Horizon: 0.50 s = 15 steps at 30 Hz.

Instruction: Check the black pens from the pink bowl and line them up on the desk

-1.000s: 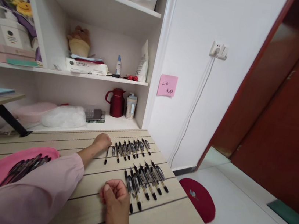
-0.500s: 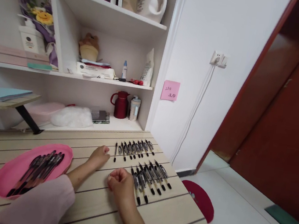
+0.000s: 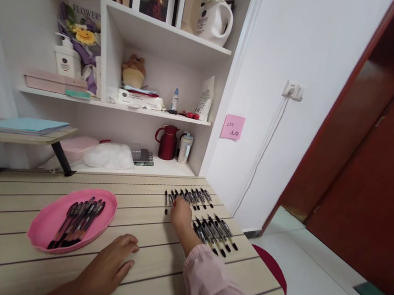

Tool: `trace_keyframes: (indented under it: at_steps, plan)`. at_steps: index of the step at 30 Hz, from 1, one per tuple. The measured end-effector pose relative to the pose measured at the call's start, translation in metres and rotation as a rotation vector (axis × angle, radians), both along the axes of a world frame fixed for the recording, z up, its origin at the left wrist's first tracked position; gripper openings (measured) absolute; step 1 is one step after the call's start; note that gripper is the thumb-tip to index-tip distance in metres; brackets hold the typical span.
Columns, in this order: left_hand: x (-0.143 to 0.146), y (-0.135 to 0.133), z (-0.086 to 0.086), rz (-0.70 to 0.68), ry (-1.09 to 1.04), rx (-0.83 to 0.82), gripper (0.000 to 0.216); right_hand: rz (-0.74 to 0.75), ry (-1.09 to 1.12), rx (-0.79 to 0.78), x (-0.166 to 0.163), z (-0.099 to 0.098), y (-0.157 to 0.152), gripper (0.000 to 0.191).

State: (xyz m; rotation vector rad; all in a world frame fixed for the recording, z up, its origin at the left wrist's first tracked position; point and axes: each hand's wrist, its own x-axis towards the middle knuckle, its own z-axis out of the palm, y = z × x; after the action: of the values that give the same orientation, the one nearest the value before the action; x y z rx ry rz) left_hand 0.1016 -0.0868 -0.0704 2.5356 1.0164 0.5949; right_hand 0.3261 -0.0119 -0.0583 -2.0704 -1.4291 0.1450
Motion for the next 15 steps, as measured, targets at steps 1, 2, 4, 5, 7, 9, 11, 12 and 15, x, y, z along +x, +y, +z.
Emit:
trace_keyframes:
  at_steps: [1, 2, 4, 5, 7, 9, 11, 12, 15]
  plan:
    - [-0.001, 0.001, -0.002, -0.016, -0.013, -0.002, 0.026, -0.008, -0.028, -0.014, -0.002, -0.003, 0.003, 0.018]
    - [-0.002, 0.003, -0.003, -0.026, -0.022, -0.005, 0.027, -0.015, -0.053, -0.027, -0.003, -0.005, 0.005, 0.017]
    - [-0.003, 0.004, -0.004, -0.028, -0.032, -0.009, 0.028, -0.026, -0.096, -0.052, -0.005, -0.008, 0.009, 0.017]
    - [-0.003, 0.004, -0.005, -0.024, -0.033, -0.013, 0.028, -0.032, -0.115, -0.063, -0.006, -0.008, 0.010, 0.016]
    - [-0.003, 0.004, -0.005, -0.017, -0.031, -0.027, 0.029, -0.045, -0.146, -0.083, -0.006, -0.009, 0.013, 0.016]
    - [-0.003, 0.004, -0.005, -0.009, -0.023, -0.044, 0.029, -0.056, -0.171, -0.097, -0.006, -0.010, 0.016, 0.017]
    - [-0.003, 0.004, -0.004, -0.010, -0.009, -0.058, 0.028, -0.063, -0.188, -0.107, -0.006, -0.011, 0.019, 0.019]
    - [-0.003, 0.004, -0.004, -0.013, 0.000, -0.064, 0.028, -0.065, -0.195, -0.111, -0.007, -0.012, 0.020, 0.019]
    - [-0.003, 0.004, -0.003, -0.017, 0.023, -0.081, 0.029, -0.064, -0.209, -0.120, -0.008, -0.013, 0.023, 0.018]
